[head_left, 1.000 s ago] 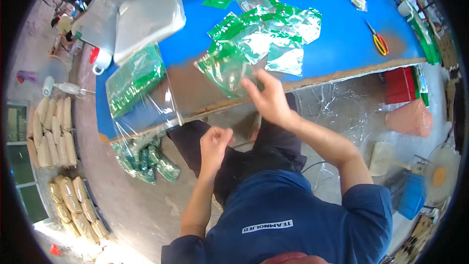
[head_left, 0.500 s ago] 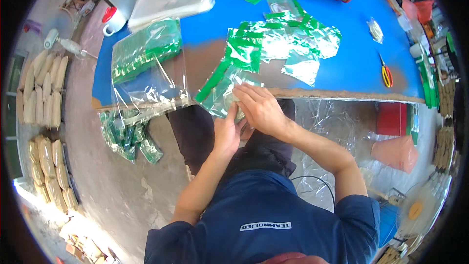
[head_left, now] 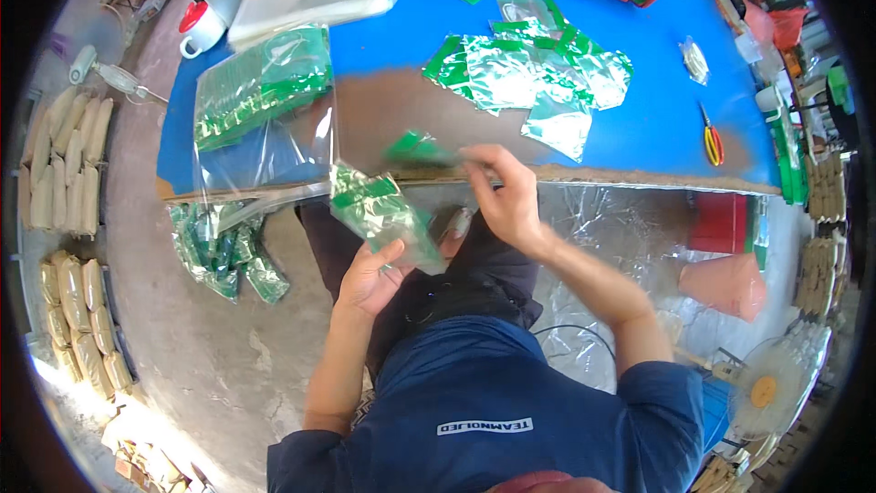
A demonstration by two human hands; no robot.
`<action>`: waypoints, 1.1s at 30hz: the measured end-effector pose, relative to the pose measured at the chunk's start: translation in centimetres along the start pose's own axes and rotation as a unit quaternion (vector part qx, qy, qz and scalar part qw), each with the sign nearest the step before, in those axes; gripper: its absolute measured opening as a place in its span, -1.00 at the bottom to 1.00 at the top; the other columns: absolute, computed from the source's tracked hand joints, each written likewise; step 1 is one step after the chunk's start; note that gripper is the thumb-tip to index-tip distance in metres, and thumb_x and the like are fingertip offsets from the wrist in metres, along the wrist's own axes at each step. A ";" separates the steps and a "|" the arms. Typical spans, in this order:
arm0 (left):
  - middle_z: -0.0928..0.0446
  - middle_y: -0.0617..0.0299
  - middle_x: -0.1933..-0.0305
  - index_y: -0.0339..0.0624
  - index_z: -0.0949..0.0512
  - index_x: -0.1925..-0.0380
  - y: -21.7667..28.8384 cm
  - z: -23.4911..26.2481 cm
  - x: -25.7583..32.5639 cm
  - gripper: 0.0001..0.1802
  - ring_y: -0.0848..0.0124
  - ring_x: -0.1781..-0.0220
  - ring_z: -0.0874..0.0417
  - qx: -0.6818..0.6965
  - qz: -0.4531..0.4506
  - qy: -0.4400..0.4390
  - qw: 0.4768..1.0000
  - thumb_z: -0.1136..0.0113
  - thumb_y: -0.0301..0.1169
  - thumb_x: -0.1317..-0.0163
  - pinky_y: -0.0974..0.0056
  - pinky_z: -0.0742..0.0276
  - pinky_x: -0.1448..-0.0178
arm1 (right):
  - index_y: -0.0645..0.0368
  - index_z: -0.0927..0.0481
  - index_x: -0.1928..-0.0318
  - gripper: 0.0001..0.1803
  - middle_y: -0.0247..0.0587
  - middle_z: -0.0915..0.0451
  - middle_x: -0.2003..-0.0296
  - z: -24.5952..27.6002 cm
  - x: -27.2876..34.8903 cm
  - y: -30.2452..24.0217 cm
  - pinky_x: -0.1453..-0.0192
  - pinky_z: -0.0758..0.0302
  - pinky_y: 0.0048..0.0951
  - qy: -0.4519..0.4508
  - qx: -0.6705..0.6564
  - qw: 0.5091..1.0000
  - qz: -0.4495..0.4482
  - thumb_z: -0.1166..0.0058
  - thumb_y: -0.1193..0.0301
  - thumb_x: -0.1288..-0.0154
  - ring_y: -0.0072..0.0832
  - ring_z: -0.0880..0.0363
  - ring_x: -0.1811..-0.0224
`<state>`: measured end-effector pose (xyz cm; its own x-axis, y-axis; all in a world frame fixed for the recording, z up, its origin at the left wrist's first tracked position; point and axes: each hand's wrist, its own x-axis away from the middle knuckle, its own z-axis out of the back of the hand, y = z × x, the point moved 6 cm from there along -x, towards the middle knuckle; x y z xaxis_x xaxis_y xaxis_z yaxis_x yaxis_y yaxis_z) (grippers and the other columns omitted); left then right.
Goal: Stacking green plastic sheets and placing them into clear plastic bags.
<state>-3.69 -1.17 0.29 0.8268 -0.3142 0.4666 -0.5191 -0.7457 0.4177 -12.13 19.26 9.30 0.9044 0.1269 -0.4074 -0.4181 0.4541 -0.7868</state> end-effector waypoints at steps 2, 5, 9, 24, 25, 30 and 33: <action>-0.52 0.15 -0.22 -0.17 -0.40 -0.23 -0.8 -1.2 -0.9 -0.48 0.22 -0.24 -0.57 0.015 0.018 -0.057 0.998 -0.29 -0.46 -0.28 0.02 -0.50 -0.37 | 0.29 -0.50 -0.07 -0.75 -0.25 -0.65 0.16 -0.9 0.8 0.6 0.07 -0.54 -0.44 0.068 -0.291 0.941 -0.159 -0.08 0.46 -0.45 -0.51 -0.63 0.15; -0.51 0.22 -0.24 -0.10 -0.40 -0.25 -1.2 -4.3 -2.7 -0.50 0.27 -0.27 -0.54 0.040 0.020 -0.037 0.998 -0.27 -0.41 -0.32 -0.01 -0.46 -0.38 | 0.30 -0.49 -0.02 -0.75 -0.31 -0.63 0.19 -2.3 2.7 0.7 0.09 -0.52 -0.54 -0.028 -0.408 0.830 -0.379 -0.05 0.37 -0.50 -0.66 -0.55 0.17; -0.54 0.26 -0.20 -0.07 -0.43 -0.22 -0.9 -4.0 -4.3 -0.56 0.31 -0.22 -0.57 -0.067 -0.073 -0.001 0.995 -0.24 -0.37 -0.36 0.05 -0.49 -0.32 | 0.32 -0.56 0.22 -0.57 -0.08 -0.59 0.45 1.0 -0.9 1.6 0.20 -0.47 -0.20 -0.118 -0.013 0.983 -0.141 0.11 0.15 -0.55 -0.33 -0.59 0.30; -0.53 0.18 -0.17 -0.27 -0.38 -0.26 1.6 -2.3 -2.7 -0.45 0.29 -0.19 -0.56 -0.123 -0.151 0.021 0.981 -0.28 -0.54 -0.27 0.12 -0.48 -0.29 | 0.25 -0.35 -0.33 -0.25 0.06 -0.37 -0.34 -0.4 -5.7 3.8 -0.48 -0.20 -0.03 -0.150 0.315 0.924 0.156 -0.26 0.14 -0.23 0.00 -0.24 -0.45; -0.49 0.17 -0.22 -0.25 -0.36 -0.29 1.8 -1.6 -2.3 -0.39 0.26 -0.23 -0.53 -0.125 -0.137 0.018 0.982 -0.27 -0.59 -0.23 0.10 -0.42 -0.35 | 0.24 -0.36 -0.33 -0.23 0.03 -0.39 -0.32 -0.7 -4.6 3.5 -0.47 -0.22 -0.05 -0.178 0.266 0.930 0.183 -0.30 0.18 -0.17 -0.03 -0.26 -0.44; -0.43 0.16 -0.29 -0.18 -0.31 -0.34 0.8 0.0 -1.3 -0.30 0.23 -0.33 -0.44 -0.074 -0.074 -0.036 0.994 -0.27 -0.65 -0.17 0.04 -0.31 -0.46 | 0.19 -0.53 -0.14 -0.54 -0.11 -0.60 -0.01 -0.9 0.9 2.5 -0.13 -0.52 -0.21 -0.123 0.023 0.984 0.123 -0.23 0.50 -0.20 -0.19 -0.57 -0.10; -0.46 0.12 -0.29 -0.19 -0.29 -0.35 0.4 -2.5 -1.9 -0.35 0.21 -0.31 -0.49 -0.119 -0.118 -0.025 0.986 -0.27 -0.53 -0.26 0.04 -0.38 -0.44 | 0.17 -0.55 -0.12 -0.65 -0.01 -0.61 0.03 0.1 2.2 1.4 -0.13 -0.52 -0.17 -0.103 -0.298 0.892 -0.324 -0.14 0.48 -0.32 -0.12 -0.58 -0.08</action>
<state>-5.95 0.59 1.48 0.9369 -0.1821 0.2986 -0.3430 -0.6448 0.6831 -10.69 20.21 7.36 0.9435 0.1953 0.2678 0.2822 -0.0500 -0.9580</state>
